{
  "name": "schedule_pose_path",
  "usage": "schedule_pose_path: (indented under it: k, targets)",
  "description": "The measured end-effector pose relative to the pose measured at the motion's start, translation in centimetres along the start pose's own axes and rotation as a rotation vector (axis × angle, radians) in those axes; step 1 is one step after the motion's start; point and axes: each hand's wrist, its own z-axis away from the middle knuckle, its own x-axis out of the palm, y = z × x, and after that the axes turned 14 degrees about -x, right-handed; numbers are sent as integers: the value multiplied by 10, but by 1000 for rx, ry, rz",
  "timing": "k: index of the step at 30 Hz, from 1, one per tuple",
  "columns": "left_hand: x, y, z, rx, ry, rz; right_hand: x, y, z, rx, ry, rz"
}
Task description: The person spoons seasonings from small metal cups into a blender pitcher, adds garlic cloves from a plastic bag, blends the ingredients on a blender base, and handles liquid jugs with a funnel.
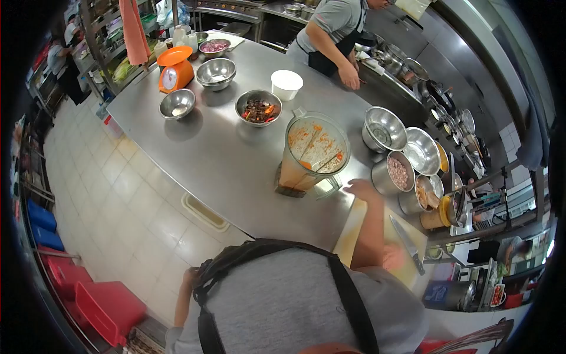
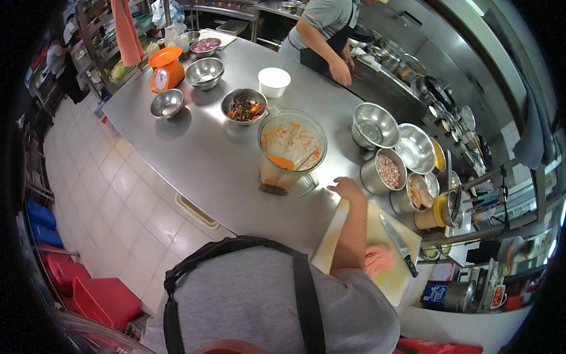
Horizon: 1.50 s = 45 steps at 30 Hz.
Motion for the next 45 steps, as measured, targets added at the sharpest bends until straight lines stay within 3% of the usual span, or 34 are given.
schedule_pose_path:
  k: [1, 2, 7, 8, 9, 11, 12, 13, 15, 16, 18, 19, 20, 22, 24, 27, 30, 31, 33, 34, 36, 39, 43, 45]
  targets:
    - [1, -1, -2, 166, 81, -17, 14, 0, -4, -60, 20, 33]
    - [2, -5, 2, 325, 164, -35, 23, 2, -16, -54, -122, 29]
    - [-56, 31, 79, -87, 76, 153, 23, -7, 0, -103, 7, -102]
    - [-40, 3, 65, 73, 125, 249, 17, -15, 8, -147, 14, -128]
    - [-37, -1, 67, 59, 119, 239, 11, -24, 16, -191, 24, -158]
    - [-36, -9, 71, -181, -34, 446, -16, -69, 44, -319, 13, -186]
    - [4, -51, 33, -218, -181, 667, -27, -91, 57, -336, -73, -175]
    - [0, -43, 36, -151, -36, 345, -28, -100, 61, -330, -78, -191]
    - [7, -60, 40, -67, -61, 266, -23, -111, 68, -705, -89, -477]
    - [7, -63, 40, -75, -65, 245, -14, -123, 70, -687, -12, -713]
    - [6, -60, 36, 203, 98, -210, 2, -127, 62, -600, 54, -689]
    - [5, -56, 31, 202, 89, -231, 11, -131, 60, -525, 110, -644]
    - [3, -49, 21, 181, 20, -323, 24, -144, 58, -608, 298, -877]
    - [-6, -47, 12, 154, -53, -431, 46, -147, 52, -503, 429, -935]
    - [-20, -48, 9, 320, -38, 221, 66, -163, 52, -379, 673, -967]
    - [-78, 11, 59, 195, -5, 204, 81, -167, 71, -425, 789, -859]
    - [-91, 7, 46, 259, 52, 39, 101, -171, 101, -394, 824, -917]
    - [-90, 0, 32, 27, -137, 137, 107, -170, 111, -369, 822, -922]
    - [-90, -24, 28, 386, -47, 181, 118, -169, 125, -447, 834, -645]
    - [-83, -31, 19, 381, -60, 170, 125, -164, 127, -430, 833, -648]
    - [-72, -37, 6, 327, -24, 11, 137, -156, 127, -671, 962, -304]
    - [-81, -27, 4, 214, -158, -17, 136, -168, 133, -655, 1026, -235]
    - [-107, 35, 31, 195, -202, -80, 128, -176, 132, -449, 825, -527]
    - [-120, 66, 43, 54, -274, 213, 126, -175, 125, -516, 875, -509]
